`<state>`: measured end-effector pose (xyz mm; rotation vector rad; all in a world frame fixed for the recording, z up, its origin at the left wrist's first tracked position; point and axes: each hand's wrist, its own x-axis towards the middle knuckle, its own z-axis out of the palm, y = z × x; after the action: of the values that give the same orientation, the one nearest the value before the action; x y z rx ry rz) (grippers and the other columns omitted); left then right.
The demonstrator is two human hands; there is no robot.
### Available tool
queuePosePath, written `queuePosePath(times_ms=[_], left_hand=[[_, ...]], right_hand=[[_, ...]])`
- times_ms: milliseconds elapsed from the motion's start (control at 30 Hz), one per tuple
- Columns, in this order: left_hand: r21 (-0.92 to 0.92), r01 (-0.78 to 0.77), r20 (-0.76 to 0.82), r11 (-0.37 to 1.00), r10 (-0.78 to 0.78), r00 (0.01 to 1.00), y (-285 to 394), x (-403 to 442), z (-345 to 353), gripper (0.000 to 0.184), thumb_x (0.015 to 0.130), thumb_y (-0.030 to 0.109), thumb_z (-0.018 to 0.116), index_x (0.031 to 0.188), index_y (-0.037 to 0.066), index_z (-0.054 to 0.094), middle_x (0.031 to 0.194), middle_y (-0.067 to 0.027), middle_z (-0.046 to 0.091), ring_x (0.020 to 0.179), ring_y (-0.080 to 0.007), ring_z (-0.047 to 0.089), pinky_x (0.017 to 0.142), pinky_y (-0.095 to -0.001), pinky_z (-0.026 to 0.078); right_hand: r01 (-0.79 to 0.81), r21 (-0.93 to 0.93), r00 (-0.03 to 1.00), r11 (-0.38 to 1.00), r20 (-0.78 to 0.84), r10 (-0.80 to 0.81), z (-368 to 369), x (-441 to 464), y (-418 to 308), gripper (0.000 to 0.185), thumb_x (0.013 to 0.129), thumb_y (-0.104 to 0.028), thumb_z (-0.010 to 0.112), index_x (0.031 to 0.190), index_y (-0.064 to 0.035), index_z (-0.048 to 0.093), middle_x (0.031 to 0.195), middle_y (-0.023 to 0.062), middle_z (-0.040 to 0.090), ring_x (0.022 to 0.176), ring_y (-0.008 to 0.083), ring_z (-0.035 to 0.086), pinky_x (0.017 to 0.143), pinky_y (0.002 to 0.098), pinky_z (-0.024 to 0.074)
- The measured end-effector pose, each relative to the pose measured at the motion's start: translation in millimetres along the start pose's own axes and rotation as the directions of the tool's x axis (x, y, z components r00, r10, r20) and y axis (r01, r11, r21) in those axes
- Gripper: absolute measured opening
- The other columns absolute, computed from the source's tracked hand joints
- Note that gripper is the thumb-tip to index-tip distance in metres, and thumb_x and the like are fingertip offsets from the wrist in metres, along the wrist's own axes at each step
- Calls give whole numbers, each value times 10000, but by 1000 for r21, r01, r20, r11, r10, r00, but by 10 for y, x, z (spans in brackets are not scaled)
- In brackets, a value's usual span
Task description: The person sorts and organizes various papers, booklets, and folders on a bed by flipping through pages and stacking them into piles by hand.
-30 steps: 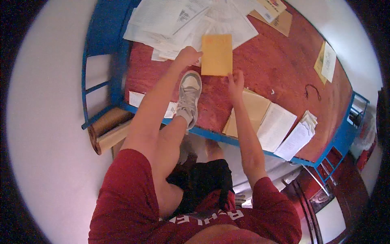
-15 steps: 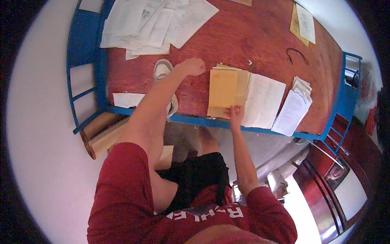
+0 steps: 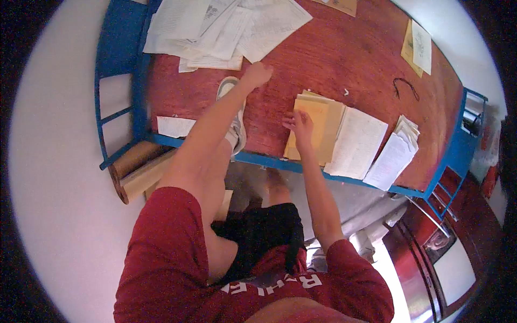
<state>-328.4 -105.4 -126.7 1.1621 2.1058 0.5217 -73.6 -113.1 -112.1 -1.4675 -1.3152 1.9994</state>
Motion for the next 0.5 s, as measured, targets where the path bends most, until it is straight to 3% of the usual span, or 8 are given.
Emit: queuePosePath(times_ms=[33,67,100,200,300,333,400,500], left_hand=[[-266,250,23,931,-254,967,191,-87,-272,469,783,327,483,846,-134,547,784,-265,581,698,-324,595,619,-407,464],[-500,460,109,734,-474,874,280,-120,-438,475,769,307,500,859,-158,529,761,-262,583,669,-298,601,582,-387,467],[-615,456,69,643,-533,844,172,-62,-388,410,752,241,504,886,-147,520,738,-202,583,633,-243,591,530,-346,458],[-751,487,104,446,-648,754,49,2,-424,357,740,215,511,862,-120,520,739,-177,575,620,-238,585,517,-327,467],[-806,460,74,371,-710,701,5,3,-416,251,748,153,488,805,-90,520,743,-153,568,615,-219,579,494,-304,478],[-808,461,75,368,-711,699,33,-6,-451,251,748,153,488,805,-90,520,743,-153,568,615,-219,579,494,-304,478],[-937,346,220,52,-682,697,78,-17,-529,193,770,110,472,797,-78,509,750,-146,569,587,-202,575,472,-295,491],[-922,387,302,10,-608,735,-29,-8,-576,182,791,163,538,796,-18,514,794,-127,579,713,-227,600,575,-331,526]], right_hand=[[-3,-5,1000,1000,10,3,179,56,-149,290,873,-201,476,1034,36,434,887,152,553,735,223,601,630,307,521],[-72,128,997,989,15,70,378,94,-335,290,877,-194,464,1050,37,430,920,155,545,768,233,600,648,315,519],[-137,259,990,956,27,135,537,155,-479,291,882,-186,451,1065,39,425,953,158,537,801,243,599,667,323,518],[-183,293,983,938,65,172,854,415,-668,296,886,-167,436,1093,43,407,994,162,525,849,263,592,690,333,516],[-160,275,984,948,115,133,997,590,-739,293,887,-151,428,1109,37,393,1003,157,527,867,269,587,709,337,511],[-162,273,984,948,117,135,1023,628,-750,293,887,-151,428,1109,37,393,1003,157,527,867,269,587,709,337,511],[-186,299,980,936,118,158,1082,690,-779,296,884,-151,434,1113,30,388,1018,156,528,865,266,589,722,337,505],[-220,309,975,925,105,196,1122,746,-833,302,881,-167,444,1113,19,392,1015,159,533,857,265,590,727,338,501]])
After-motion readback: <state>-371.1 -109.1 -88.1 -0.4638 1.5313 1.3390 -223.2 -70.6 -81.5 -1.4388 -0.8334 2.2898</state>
